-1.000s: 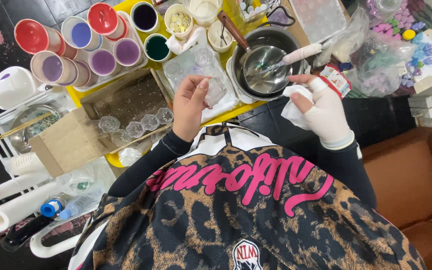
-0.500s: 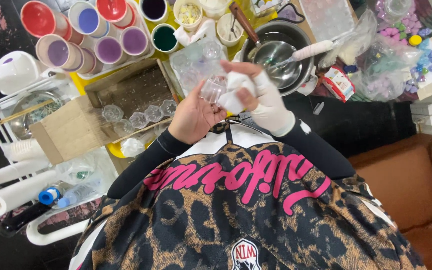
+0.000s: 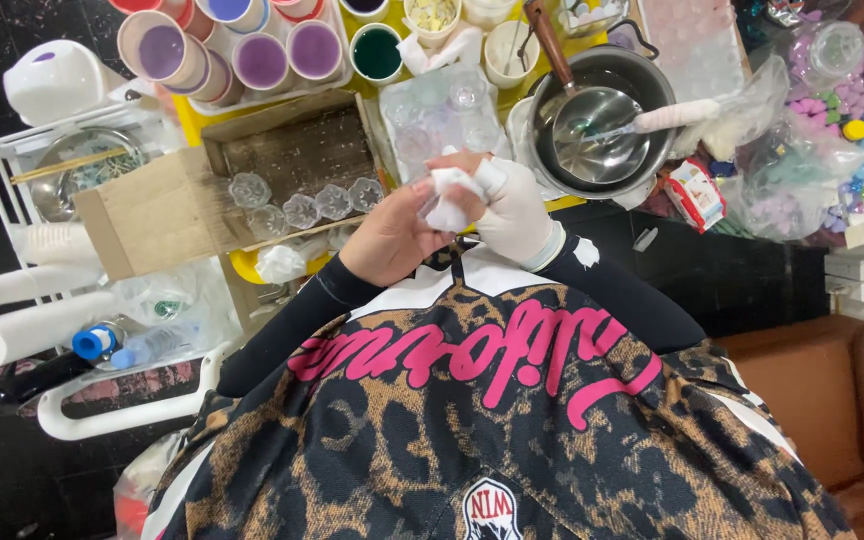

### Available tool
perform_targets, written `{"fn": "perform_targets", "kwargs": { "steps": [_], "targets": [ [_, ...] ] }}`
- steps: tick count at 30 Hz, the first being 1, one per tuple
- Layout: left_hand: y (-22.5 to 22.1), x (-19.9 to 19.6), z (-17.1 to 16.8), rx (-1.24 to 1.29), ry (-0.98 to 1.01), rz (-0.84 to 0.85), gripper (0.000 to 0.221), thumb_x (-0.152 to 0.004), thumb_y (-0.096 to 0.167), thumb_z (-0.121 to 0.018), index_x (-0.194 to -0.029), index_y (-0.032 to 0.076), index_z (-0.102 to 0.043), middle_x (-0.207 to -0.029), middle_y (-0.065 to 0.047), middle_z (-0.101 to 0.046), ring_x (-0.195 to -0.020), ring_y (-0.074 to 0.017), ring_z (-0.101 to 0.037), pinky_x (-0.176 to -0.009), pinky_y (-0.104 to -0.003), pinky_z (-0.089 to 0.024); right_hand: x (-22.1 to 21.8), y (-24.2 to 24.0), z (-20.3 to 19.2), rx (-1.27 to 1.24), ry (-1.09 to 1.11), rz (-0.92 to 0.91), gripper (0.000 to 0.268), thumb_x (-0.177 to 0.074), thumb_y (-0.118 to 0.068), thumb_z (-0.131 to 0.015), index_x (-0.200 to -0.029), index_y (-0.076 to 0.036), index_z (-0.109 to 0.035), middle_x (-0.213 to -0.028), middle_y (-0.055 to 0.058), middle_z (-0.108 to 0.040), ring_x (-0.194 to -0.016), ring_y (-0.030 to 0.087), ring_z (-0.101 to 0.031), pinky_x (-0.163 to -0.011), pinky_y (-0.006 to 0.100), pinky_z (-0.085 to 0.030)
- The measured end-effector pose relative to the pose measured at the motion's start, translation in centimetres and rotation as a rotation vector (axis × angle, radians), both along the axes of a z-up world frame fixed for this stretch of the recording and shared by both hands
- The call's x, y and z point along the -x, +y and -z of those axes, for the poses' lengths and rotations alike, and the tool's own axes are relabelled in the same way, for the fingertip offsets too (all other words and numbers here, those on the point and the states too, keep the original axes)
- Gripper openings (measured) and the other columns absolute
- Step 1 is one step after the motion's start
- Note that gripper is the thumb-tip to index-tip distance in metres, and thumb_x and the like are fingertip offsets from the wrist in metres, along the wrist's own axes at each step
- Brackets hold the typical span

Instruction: Cleaning and wiping small glass or plastic containers with a white cloth at a workstation.

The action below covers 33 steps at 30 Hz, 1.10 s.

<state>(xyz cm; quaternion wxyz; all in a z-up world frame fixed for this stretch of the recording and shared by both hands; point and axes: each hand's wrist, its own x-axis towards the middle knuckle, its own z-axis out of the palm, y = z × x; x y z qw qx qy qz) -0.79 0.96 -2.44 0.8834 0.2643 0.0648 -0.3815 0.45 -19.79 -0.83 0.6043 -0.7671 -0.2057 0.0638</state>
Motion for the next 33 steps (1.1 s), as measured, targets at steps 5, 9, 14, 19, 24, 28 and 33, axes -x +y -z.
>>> {"fn": "perform_targets", "kwargs": {
  "steps": [5,9,14,19,24,28,33],
  "targets": [
    [0.9,0.5,1.6,0.127,0.058,0.006,0.053,-0.106,0.031,-0.066,-0.147,0.004,-0.047,-0.13,-0.007,-0.061,-0.113,-0.0171,-0.058,-0.099,-0.033,-0.05,-0.1,0.1,-1.2,-0.466,0.407,0.131,0.065,-0.106,-0.051,-0.054,-0.142,0.002,-0.055,-0.115,0.015,-0.073,-0.104,0.023,-0.069,-0.095,0.036,-0.056],
    [1.7,0.3,0.3,0.21,-0.01,0.023,0.059,-0.1,0.025,-0.074,-0.147,0.001,-0.046,-0.128,-0.013,-0.063,-0.114,-0.0173,-0.062,-0.098,-0.032,-0.052,0.3,-1.2,-0.6,-0.728,0.426,0.157,0.069,-0.108,-0.056,-0.05,-0.143,0.004,-0.048,-0.119,0.021,-0.07,-0.114,0.033,-0.07,-0.105,0.047,-0.056],
    [2.6,-0.1,0.0,0.058,-0.05,0.047,0.065,-0.095,0.016,-0.079,-0.148,0.001,-0.045,-0.138,-0.016,-0.061,-0.113,-0.02,-0.066,-0.1,-0.032,-0.054,1.1,-2.0,-0.3,-0.737,0.444,0.184,0.067,-0.108,-0.055,-0.05,-0.141,0.003,-0.049,-0.119,0.022,-0.069,-0.113,0.034,-0.069,-0.105,0.049,-0.055],
    [3.3,-1.1,-2.1,-0.059,-0.102,0.081,0.07,-0.085,0.008,-0.084,-0.141,0.003,-0.042,-0.14,-0.016,-0.062,-0.113,-0.0216,-0.07,-0.099,-0.034,-0.056,2.3,-2.8,0.0,-0.727,0.488,0.146,0.069,-0.103,-0.057,-0.056,-0.137,0.003,-0.052,-0.121,0.021,-0.068,-0.111,0.029,-0.07,-0.103,0.042,-0.056],
    [3.2,-2.4,-4.5,-0.04,-0.36,0.351,0.116,-0.078,0.009,-0.089,-0.169,0.009,-0.017,-0.12,-0.019,-0.071,-0.098,-0.0178,-0.069,-0.091,-0.029,-0.054,2.5,-3.9,-3.8,-0.47,0.458,0.033,0.06,-0.105,-0.044,-0.061,-0.143,0.001,-0.053,-0.134,0.002,-0.066,-0.099,0.005,-0.062,-0.091,0.022,-0.05],
    [1.8,-2.7,-3.9,0.018,-0.324,0.411,0.126,-0.076,0.016,-0.093,-0.172,0.006,-0.012,-0.118,-0.02,-0.07,-0.097,-0.0186,-0.069,-0.095,-0.031,-0.054,3.8,-5.8,-2.7,-0.343,0.488,0.091,0.063,-0.107,-0.026,-0.062,-0.162,-0.004,-0.043,-0.111,-0.002,-0.068,-0.091,0.003,-0.056,-0.087,0.02,-0.047],
    [-0.7,-3.1,-3.6,0.161,-0.213,0.392,0.128,-0.078,0.023,-0.094,-0.173,0.005,-0.01,-0.116,-0.019,-0.071,-0.092,-0.0181,-0.067,-0.09,-0.031,-0.054,4.9,-7.5,-4.3,0.18,0.011,0.182,0.06,-0.104,-0.016,-0.066,-0.16,-0.011,-0.046,-0.087,0.0,-0.072,-0.073,0.009,-0.061,-0.078,0.023,-0.052]
  ]
}}
